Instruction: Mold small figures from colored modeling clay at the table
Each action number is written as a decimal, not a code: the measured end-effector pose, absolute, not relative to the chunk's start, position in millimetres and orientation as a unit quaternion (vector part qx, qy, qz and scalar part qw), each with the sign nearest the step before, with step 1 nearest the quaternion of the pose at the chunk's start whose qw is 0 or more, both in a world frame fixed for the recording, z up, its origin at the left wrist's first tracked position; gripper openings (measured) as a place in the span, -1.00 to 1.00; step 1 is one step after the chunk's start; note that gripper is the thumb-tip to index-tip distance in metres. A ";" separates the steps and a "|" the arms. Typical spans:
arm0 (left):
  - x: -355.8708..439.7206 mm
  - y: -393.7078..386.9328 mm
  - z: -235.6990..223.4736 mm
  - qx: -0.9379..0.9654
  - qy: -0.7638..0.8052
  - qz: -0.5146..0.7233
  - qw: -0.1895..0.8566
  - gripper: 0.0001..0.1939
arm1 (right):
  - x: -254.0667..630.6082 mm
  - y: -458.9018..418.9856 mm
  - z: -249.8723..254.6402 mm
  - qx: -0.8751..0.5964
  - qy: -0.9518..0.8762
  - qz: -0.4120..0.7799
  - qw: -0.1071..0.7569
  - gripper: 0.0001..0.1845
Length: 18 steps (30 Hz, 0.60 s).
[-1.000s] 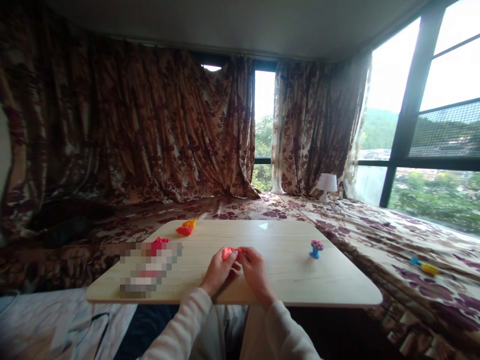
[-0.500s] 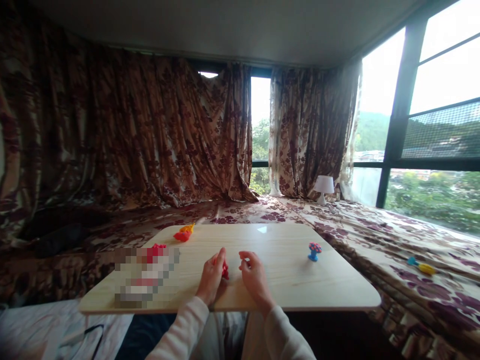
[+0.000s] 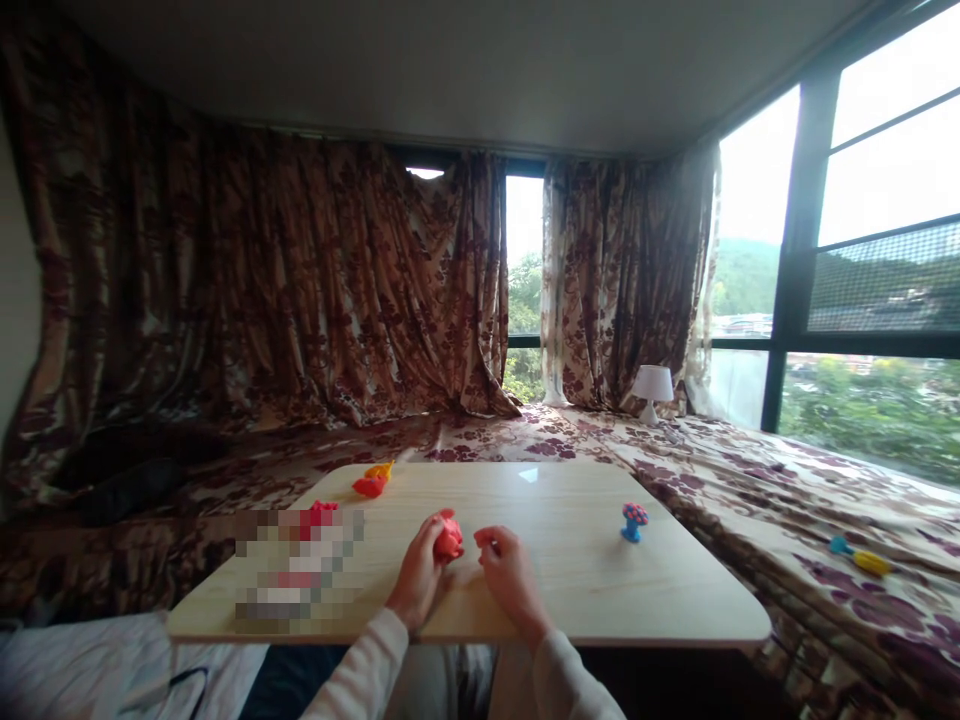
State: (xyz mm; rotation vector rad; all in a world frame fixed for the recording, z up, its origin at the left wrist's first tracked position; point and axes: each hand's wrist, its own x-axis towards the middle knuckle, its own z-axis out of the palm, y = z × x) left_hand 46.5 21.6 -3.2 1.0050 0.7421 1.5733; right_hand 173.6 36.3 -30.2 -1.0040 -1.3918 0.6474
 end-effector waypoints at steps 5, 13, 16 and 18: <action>47.1 16.8 2.9 0.428 0.334 0.653 0.528 -0.62 | 175.0 41.1 -34.9 -0.432 -0.605 0.283 0.606 -0.79; 45.8 9.0 9.8 0.390 0.354 0.642 0.558 -0.66 | 173.3 36.4 -30.5 -0.429 -0.610 0.293 0.599 -0.78; 45.7 9.0 7.4 0.393 0.348 0.624 0.578 -0.63 | 174.3 36.2 -30.7 -0.435 -0.607 0.302 0.593 -0.77; 46.9 9.0 5.4 0.401 0.338 0.624 0.579 -0.61 | 175.6 36.5 -31.0 -0.440 -0.603 0.307 0.590 -0.74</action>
